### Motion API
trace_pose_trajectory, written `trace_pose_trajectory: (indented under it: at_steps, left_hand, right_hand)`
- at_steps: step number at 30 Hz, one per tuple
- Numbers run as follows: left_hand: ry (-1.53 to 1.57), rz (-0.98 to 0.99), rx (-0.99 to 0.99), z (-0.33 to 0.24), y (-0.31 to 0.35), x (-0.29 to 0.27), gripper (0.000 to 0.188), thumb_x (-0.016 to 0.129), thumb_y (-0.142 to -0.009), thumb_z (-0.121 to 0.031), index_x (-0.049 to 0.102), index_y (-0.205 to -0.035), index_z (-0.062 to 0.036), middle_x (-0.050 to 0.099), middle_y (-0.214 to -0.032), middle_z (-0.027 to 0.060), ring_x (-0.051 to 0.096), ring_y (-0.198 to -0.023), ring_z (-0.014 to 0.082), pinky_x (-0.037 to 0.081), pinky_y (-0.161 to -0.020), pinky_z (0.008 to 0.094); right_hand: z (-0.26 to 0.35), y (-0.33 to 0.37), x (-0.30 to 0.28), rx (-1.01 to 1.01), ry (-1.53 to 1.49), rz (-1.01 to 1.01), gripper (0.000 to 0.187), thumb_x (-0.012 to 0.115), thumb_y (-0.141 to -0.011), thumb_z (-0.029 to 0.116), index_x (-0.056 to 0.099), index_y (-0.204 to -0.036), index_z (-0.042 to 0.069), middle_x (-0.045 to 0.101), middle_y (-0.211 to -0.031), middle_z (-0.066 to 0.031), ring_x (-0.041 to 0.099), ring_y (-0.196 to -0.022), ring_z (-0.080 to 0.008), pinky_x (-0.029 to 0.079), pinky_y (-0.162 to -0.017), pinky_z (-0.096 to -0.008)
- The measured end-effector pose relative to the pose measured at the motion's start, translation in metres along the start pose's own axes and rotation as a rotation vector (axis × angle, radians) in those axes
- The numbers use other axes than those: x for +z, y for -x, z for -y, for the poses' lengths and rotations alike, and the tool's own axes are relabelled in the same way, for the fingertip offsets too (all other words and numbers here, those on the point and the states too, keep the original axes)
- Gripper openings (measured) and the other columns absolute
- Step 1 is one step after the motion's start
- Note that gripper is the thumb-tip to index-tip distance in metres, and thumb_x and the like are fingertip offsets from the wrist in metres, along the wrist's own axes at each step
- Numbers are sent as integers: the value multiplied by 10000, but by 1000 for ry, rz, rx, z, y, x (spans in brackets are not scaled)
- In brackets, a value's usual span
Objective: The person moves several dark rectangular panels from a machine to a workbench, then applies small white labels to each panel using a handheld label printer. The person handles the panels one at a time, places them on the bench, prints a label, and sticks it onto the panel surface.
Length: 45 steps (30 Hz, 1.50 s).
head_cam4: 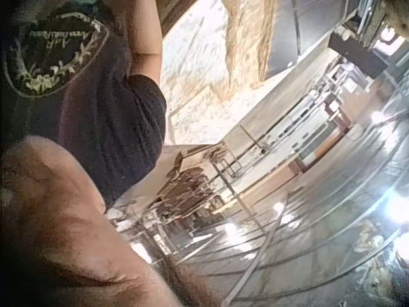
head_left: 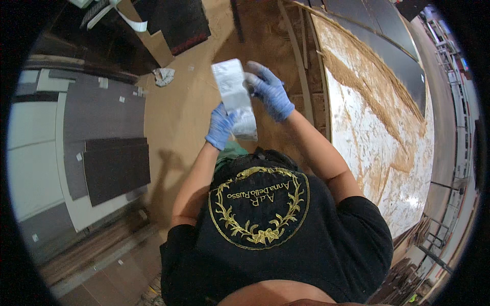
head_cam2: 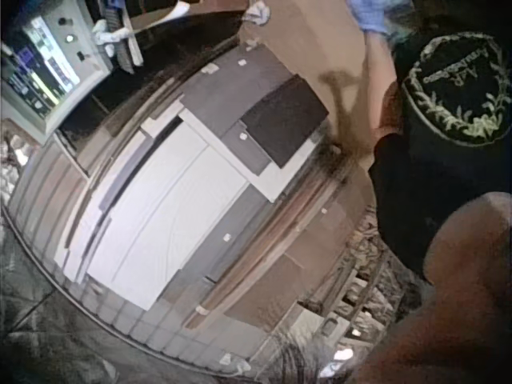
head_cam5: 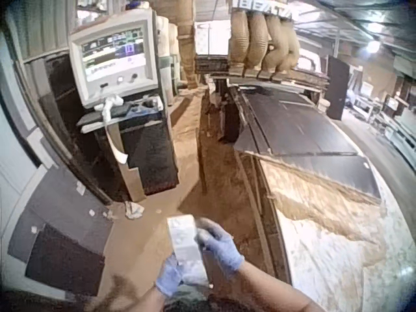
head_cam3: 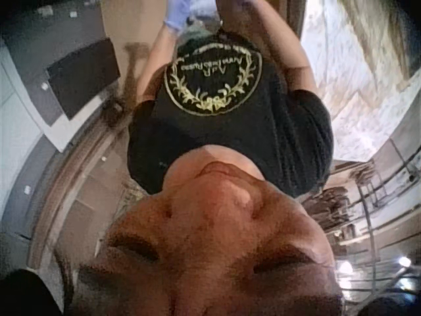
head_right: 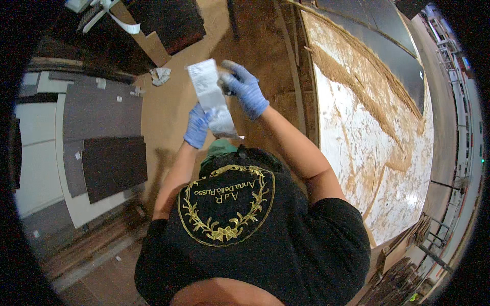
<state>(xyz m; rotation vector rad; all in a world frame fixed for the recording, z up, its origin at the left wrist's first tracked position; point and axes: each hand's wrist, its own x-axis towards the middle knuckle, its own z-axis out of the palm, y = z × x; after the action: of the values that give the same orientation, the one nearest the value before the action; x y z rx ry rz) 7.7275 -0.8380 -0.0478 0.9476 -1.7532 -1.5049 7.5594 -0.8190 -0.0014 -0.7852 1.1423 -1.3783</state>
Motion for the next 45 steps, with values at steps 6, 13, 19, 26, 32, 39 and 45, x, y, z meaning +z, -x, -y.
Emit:
trace_pose_trajectory:
  at_steps: [6,13,19,26,32,39,45]
  left_hand:
    - [731,-178,-68,23,-170,-86,253,547,-802,-64,521,-1053,-50,565,-957,20,553,-843,124,478,-720,257]
    - [625,-210,-82,16,-311,-108,233,554,-806,-91,524,-1034,-57,555,-891,-6,530,-780,97,461,-693,240]
    - [677,-98,-140,33,-397,-64,284,549,-807,-89,509,-1087,-62,559,-972,12,539,-836,116,461,-731,257]
    - [713,-51,-135,40,-485,-7,255,541,-812,-105,522,-1058,-41,571,-969,50,565,-829,147,480,-696,266]
    - [876,-81,-471,54,-539,-5,211,534,-825,-164,547,-998,-44,599,-870,60,591,-703,157,497,-616,266]
    - [832,-288,-655,168,-569,-12,237,501,-839,-222,534,-1006,-57,592,-888,64,576,-737,192,491,-655,325]
    - [270,-343,-991,283,-621,-47,225,466,-853,-265,539,-967,-86,571,-828,56,559,-726,155,462,-610,292]
  right_hand:
    - [-38,-101,-22,305,-35,339,461,468,-841,431,498,-1145,86,541,-1062,-87,521,-944,-167,427,-821,-330]
    - [-29,-159,-64,249,196,190,388,597,-783,212,517,-1107,15,573,-990,-60,517,-939,-123,424,-825,-287]
    - [25,-248,-93,1,55,1,474,554,-809,102,355,-1232,23,515,-1094,-105,490,-1018,-165,397,-884,-301]
    - [76,-383,-135,-304,364,-91,378,627,-729,108,530,-1086,30,580,-1007,-96,537,-927,-139,424,-831,-279]
    - [78,-441,-169,-287,767,-30,269,634,-739,111,601,-1001,60,628,-897,-104,599,-775,-150,486,-706,-272]
    - [8,-506,-177,-96,1043,-4,158,640,-702,136,633,-859,129,621,-816,-92,599,-730,-265,484,-638,-320]
    - [-71,-559,-164,-67,860,-296,206,634,-724,265,582,-821,91,597,-813,-91,571,-760,-253,458,-658,-341]
